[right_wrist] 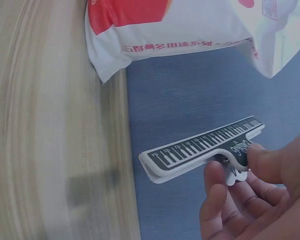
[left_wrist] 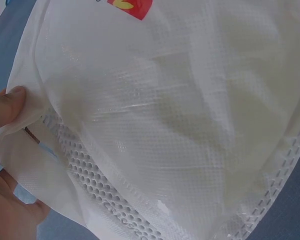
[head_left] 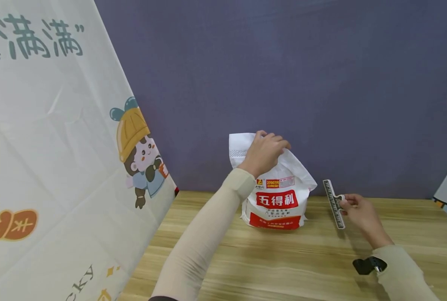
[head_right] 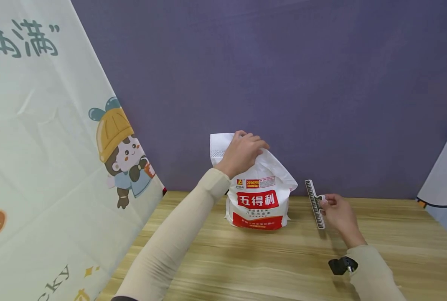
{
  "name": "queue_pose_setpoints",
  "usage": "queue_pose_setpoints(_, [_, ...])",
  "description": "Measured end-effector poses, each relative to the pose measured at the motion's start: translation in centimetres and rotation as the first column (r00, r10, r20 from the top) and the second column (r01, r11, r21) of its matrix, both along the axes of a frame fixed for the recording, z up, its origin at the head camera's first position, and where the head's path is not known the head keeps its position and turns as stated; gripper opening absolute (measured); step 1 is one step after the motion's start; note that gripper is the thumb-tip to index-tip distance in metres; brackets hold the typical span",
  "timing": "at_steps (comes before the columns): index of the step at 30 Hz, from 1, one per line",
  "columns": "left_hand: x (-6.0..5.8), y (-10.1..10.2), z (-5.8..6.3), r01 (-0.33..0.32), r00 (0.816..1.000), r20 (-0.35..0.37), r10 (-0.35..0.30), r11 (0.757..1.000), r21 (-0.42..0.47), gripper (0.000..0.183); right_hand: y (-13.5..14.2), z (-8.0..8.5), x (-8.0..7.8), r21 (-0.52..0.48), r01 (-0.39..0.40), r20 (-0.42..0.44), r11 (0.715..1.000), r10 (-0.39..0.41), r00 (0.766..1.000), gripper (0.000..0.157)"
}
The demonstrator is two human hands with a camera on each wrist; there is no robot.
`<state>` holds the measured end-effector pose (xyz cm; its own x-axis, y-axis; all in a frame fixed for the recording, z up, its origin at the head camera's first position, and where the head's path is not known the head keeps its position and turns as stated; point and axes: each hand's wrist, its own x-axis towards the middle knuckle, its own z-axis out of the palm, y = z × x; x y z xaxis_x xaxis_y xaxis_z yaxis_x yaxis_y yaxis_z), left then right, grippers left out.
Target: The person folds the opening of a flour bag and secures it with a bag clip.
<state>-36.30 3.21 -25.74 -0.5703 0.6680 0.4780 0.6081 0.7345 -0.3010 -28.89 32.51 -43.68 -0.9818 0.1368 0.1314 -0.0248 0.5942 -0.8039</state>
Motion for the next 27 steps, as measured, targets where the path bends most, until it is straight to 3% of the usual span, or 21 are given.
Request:
queue_pose_setpoints(9, [-0.6,0.2,0.2,-0.003,1.0,0.012,0.003,1.0,0.022,0.026,-0.2,1.2,-0.6,-0.013,0.021,-0.083,1.0,-0.022,0.996,0.042])
queue_pose_setpoints(15, [-0.8,0.2,0.2,-0.005,1.0,0.026,0.004,0.999,0.037,0.026,-0.4,1.8,-0.6,0.055,0.051,-0.126,0.997,-0.044,0.991,0.042])
queue_pose_setpoints(27, [0.6,-0.7,-0.1,0.032,0.999,0.014,-0.033,0.999,0.028,0.026,-3.1,3.5,2.0,0.082,0.137,-0.188,0.987,-0.12,0.975,0.043])
